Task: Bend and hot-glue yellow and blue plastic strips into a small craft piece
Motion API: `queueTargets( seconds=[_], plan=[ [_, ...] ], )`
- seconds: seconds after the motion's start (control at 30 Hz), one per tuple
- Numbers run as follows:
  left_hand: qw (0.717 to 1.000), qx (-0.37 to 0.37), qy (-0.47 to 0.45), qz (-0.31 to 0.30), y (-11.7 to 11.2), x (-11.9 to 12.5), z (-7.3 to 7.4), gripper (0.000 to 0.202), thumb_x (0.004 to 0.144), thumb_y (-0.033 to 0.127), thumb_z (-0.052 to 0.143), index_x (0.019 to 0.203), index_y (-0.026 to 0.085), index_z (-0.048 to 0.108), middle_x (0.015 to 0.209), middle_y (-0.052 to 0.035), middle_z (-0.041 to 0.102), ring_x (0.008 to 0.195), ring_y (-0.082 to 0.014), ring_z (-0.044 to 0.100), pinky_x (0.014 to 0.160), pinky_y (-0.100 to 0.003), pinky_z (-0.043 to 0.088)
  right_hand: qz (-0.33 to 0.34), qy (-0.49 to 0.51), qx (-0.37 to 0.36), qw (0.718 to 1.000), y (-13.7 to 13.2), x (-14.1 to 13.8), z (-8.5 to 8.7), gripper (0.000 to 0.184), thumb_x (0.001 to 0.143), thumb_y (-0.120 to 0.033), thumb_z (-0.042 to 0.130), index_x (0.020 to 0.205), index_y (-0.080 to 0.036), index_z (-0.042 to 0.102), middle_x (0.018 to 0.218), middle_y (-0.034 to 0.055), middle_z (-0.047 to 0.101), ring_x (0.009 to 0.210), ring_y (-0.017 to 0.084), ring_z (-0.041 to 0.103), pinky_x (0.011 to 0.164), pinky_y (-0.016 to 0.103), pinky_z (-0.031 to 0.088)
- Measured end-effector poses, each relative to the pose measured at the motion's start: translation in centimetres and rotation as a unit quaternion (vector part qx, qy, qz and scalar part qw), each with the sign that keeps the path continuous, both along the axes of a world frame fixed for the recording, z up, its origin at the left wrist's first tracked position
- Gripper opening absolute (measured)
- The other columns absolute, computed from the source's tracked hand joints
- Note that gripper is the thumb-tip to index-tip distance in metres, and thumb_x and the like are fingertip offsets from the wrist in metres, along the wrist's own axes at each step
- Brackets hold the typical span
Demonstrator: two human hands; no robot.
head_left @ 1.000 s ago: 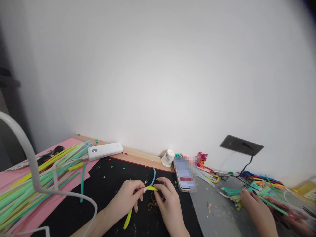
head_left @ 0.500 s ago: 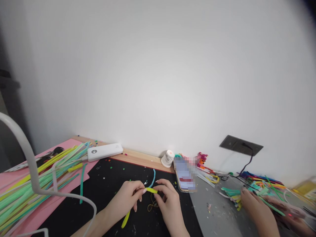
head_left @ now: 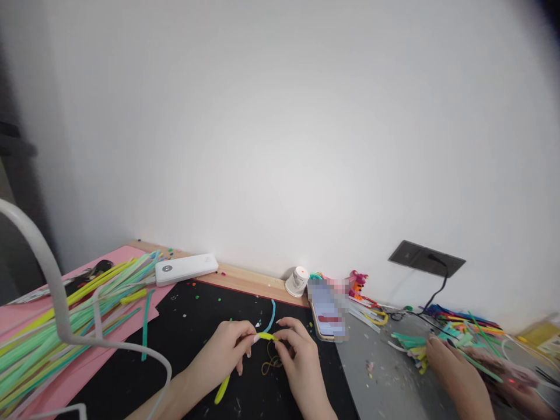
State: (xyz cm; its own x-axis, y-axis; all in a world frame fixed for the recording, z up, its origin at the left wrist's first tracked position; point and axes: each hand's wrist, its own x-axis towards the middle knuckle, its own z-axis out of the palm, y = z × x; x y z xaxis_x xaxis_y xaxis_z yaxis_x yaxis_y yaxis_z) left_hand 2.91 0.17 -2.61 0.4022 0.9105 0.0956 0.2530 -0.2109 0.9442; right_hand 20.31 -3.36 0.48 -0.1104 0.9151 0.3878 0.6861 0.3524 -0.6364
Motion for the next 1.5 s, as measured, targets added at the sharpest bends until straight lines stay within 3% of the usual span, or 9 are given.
queueTargets(
  seconds=[0.2, 0.37, 0.6, 0.9, 1.5],
  plan=[
    [1.000, 0.019, 0.006, -0.007, -0.1, -0.1, 0.6, 0.025, 0.084, 0.031, 0.042, 0.070, 0.016, 0.056, 0.062, 0.0035, 0.055, 0.040, -0.0076, 0.054, 0.042, -0.017, 0.040, 0.007, -0.014, 0.016, 1.000, -0.1, 0.1, 0.0, 0.021, 0.078, -0.004, 0.051, 0.079, -0.020, 0.065, 0.102, 0.0066, 0.058, 0.085, 0.018, 0.060, 0.070, 0.024, 0.048],
    [0.999, 0.042, 0.022, -0.022, -0.3, -0.2, 1.2, 0.022, 0.084, 0.025, 0.040, 0.085, 0.017, 0.061, 0.064, 0.0040, 0.056, 0.041, -0.0075, 0.053, 0.044, -0.017, 0.041, 0.018, -0.015, 0.014, 1.000, -0.3, -0.1, 0.3, 0.021, 0.079, -0.005, 0.052, 0.078, -0.021, 0.065, 0.101, 0.0065, 0.058, 0.085, 0.017, 0.060, 0.070, 0.023, 0.048],
    [0.992, 0.101, 0.069, -0.005, -0.6, -0.4, 2.0, 0.026, 0.086, 0.026, 0.041, 0.075, 0.019, 0.063, 0.069, 0.0027, 0.058, 0.048, -0.0079, 0.052, 0.057, -0.019, 0.043, 0.026, -0.007, 0.007, 1.000, -0.3, -0.3, 0.5, 0.021, 0.078, -0.004, 0.052, 0.077, -0.021, 0.065, 0.100, 0.0062, 0.058, 0.088, 0.017, 0.059, 0.072, 0.023, 0.048],
    [0.986, 0.128, 0.103, 0.006, -0.6, -0.4, 2.2, 0.029, 0.087, 0.027, 0.039, 0.070, 0.020, 0.062, 0.062, 0.0021, 0.058, 0.053, -0.0118, 0.055, 0.059, -0.021, 0.041, 0.014, -0.018, 0.008, 1.000, -0.3, -0.3, 0.2, 0.021, 0.077, -0.004, 0.053, 0.078, -0.021, 0.065, 0.101, 0.0058, 0.059, 0.085, 0.018, 0.061, 0.069, 0.024, 0.049],
    [0.995, 0.077, 0.061, 0.014, -0.5, -0.3, 1.9, 0.027, 0.084, 0.026, 0.040, 0.071, 0.017, 0.061, 0.068, 0.0025, 0.058, 0.046, -0.0085, 0.052, 0.051, -0.019, 0.041, 0.016, -0.013, 0.000, 1.000, -0.6, -0.8, 0.2, 0.029, 0.073, -0.001, 0.053, 0.089, -0.022, 0.065, 0.103, 0.0058, 0.059, 0.089, 0.019, 0.060, 0.068, 0.024, 0.051]
  ],
)
